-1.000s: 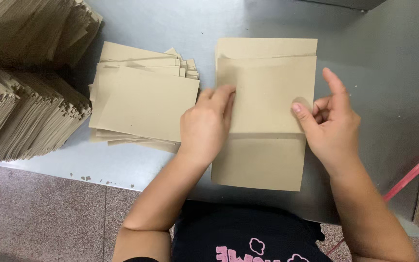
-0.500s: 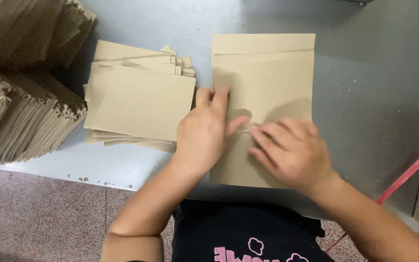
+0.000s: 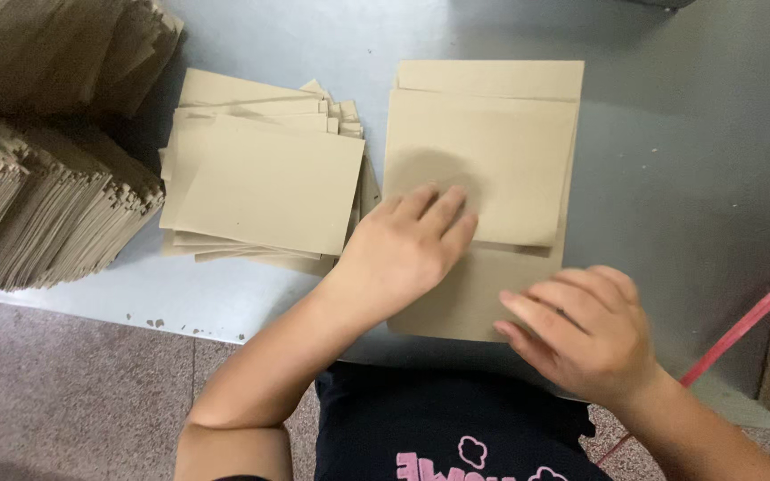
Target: The person folds large kraft paper sheets in half at a metal worktable, aligns the edges, and presses the crease flat by hand. Each folded sheet is placed onto a growing stack of finished folded sheets beside the work area, and the person repeats the folding cycle with new sheets.
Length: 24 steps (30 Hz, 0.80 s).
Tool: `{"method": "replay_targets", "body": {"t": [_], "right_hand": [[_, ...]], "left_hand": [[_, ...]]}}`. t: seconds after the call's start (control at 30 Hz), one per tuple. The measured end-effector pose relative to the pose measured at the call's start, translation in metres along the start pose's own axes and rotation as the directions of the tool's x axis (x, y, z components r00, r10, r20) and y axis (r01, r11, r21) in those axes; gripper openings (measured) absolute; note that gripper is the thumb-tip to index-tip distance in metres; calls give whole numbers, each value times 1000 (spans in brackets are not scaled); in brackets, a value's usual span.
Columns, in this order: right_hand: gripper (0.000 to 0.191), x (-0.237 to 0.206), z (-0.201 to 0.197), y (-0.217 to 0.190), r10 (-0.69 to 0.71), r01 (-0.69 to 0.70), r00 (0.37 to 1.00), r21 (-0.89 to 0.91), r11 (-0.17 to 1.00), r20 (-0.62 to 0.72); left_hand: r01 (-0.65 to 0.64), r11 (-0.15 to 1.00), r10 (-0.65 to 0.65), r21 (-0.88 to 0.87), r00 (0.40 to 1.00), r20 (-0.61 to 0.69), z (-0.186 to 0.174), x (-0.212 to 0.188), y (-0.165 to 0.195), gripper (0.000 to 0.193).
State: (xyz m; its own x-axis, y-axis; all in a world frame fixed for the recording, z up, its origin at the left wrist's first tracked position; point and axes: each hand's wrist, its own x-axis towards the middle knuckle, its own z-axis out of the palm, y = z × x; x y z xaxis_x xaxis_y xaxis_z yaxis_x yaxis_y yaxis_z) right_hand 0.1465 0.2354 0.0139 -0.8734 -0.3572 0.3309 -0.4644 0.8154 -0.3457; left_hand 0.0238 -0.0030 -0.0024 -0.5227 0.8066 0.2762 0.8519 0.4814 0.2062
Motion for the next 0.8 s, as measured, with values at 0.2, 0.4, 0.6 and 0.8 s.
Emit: {"method": "replay_targets", "body": {"t": [0.2,0.4,0.6,0.8], "right_hand": [[37,37,9,41,244,-248,967,-54,967,-72],[40,58,30,65,174,-173,985,-233,957,-17],[30,59,27,58,52,-58,998,-346,936,-28],[18,19,-4,48,105,-48,993,633,773,-52]], "left_hand": [[-49,998,47,-30,998,-44,-4,-12,10,37],[54,985,-62,-162,997,-40,-8,-19,11,39],[243,823,-327,-513,942,-77,-17,-25,5,32],[199,557,-670,-807,681,-295,-35,-37,-15,26]]}}
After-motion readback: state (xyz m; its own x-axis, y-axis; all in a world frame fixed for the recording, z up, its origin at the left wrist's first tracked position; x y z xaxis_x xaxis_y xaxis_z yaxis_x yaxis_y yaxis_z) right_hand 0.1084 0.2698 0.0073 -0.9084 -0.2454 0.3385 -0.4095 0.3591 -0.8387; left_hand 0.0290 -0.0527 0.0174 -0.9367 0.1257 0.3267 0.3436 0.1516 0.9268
